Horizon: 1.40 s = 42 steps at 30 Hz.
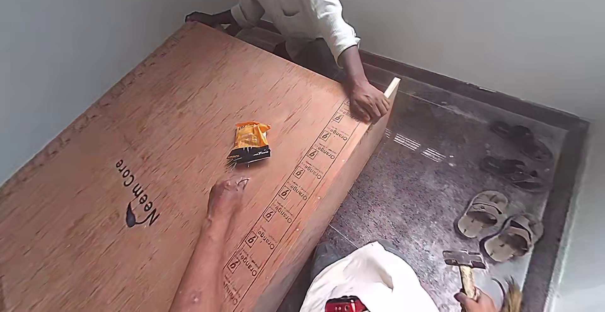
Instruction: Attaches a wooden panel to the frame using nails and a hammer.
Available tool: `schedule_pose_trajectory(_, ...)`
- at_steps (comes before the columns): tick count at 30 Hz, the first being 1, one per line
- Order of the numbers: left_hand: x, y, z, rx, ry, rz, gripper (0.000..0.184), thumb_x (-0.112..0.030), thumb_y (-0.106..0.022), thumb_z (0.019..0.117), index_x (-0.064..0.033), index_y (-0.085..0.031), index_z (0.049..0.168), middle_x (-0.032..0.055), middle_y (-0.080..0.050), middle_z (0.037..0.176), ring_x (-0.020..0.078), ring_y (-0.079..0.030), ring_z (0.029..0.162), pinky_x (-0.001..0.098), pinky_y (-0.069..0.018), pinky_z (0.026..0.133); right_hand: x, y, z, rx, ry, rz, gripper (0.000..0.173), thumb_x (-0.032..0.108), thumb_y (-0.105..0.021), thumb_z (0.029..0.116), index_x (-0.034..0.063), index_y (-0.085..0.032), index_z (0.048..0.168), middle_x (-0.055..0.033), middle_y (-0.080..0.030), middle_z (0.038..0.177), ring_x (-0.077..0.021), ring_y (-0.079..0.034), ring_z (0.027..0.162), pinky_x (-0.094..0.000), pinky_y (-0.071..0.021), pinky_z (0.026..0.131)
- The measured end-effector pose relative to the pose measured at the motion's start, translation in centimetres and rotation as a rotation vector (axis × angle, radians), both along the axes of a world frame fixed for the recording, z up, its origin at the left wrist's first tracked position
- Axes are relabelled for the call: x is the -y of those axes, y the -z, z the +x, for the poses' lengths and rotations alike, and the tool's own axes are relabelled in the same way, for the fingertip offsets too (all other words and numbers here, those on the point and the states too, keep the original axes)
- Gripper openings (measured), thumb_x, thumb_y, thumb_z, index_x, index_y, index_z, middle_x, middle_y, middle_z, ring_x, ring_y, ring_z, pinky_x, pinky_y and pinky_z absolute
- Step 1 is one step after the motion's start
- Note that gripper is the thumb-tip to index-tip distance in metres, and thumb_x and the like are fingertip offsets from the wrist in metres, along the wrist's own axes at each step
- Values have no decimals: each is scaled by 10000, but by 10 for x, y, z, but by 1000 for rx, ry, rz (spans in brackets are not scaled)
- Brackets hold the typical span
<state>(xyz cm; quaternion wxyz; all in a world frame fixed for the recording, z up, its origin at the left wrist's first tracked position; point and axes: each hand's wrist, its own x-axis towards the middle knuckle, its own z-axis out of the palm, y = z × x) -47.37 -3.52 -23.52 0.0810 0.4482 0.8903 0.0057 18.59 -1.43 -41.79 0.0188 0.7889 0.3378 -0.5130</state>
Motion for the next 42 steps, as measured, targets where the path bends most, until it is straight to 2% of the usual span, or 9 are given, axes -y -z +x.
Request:
schedule_pose_trajectory(3, -15, -6, 14, -15, -44, -65, 281, -110, -489, 1071, 77, -664, 1184, 293, -649, 1243, 448, -619, 1214, 603, -452, 1065, -13, -8, 1, -58, 73, 42, 157, 44, -672, 890, -7, -585, 1011, -59, -558, 606, -155, -529, 461, -348, -475, 461)
schedule_pose_trajectory(5, -40, -3, 35, 32, -48, 153, 243, -72, -516, 1049, 90, -657, 1162, 281, -689, 1136, 419, -675, 1099, 573, -499, 1004, -20, -8, -4, -100, 141, 73, 154, 17, -667, 897, -6, -571, 1015, -56, -547, 591, -148, -523, 440, -326, -472, 437)
schedule_pose_trajectory(8, -98, 2, 85, 291, -3, 439, 247, -28, -543, 1015, 78, -626, 1222, 186, -721, 1025, 240, -727, 876, 407, -600, 844, -26, -8, -14, -129, 194, 96, 149, 7, -667, 900, -8, -568, 1011, -64, -544, 583, -156, -520, 432, -332, -470, 432)
schedule_pose_trajectory(11, -165, 5, 134, 527, 138, 558, 366, 5, -580, 972, 63, -601, 1333, 144, -736, 988, 141, -714, 803, 301, -594, 773, -26, -8, -28, -150, 227, 126, 154, 3, -671, 898, -6, -557, 1002, -55, -536, 566, -146, -513, 419, -318, -466, 421)
schedule_pose_trajectory(19, -270, 16, 173, 910, 227, 655, 183, 26, -654, 959, 64, -681, 1136, 137, -744, 998, 127, -715, 847, 303, -593, 816, 18, -38, -81, -43, 273, 146, 215, 51, -739, 865, -89, -638, 992, -195, -633, 822, -279, -593, 743, -522, -479, 738)
schedule_pose_trajectory(25, -317, 38, 175, 920, 425, 730, 155, 2, -684, 950, 73, -690, 1088, 166, -742, 1003, 139, -715, 864, 311, -587, 842, 34, -55, -105, -19, 423, 13, 107, 40, -692, 905, -12, -604, 938, -43, -563, 665, -117, -514, 547, -343, -466, 569)
schedule_pose_trajectory(31, -328, -57, 231, 958, 145, 408, 230, 102, -594, 968, 151, -628, 1190, 212, -700, 1132, 129, -662, 997, 253, -509, 945, 30, -34, -103, -36, 508, 65, 126, -21, -708, 859, 5, -589, 891, -44, -548, 574, -134, -501, 461, -325, -452, 480)
schedule_pose_trajectory(35, -357, 52, 187, 905, 453, 730, 165, -8, -697, 937, 83, -700, 1075, 178, -752, 978, 157, -734, 876, 312, -594, 857, 15, -37, -108, -61, 527, 96, 132, -31, -694, 865, 13, -572, 891, -38, -528, 550, -120, -484, 417, -289, -438, 429)
schedule_pose_trajectory(42, -360, 58, 182, 880, 476, 669, 162, -37, -696, 953, 53, -716, 1086, 165, -756, 999, 170, -739, 902, 332, -594, 886, -19, -57, -117, -107, 463, 114, 154, -29, -684, 872, 7, -566, 966, -49, -536, 545, -137, -509, 395, -295, -463, 398)
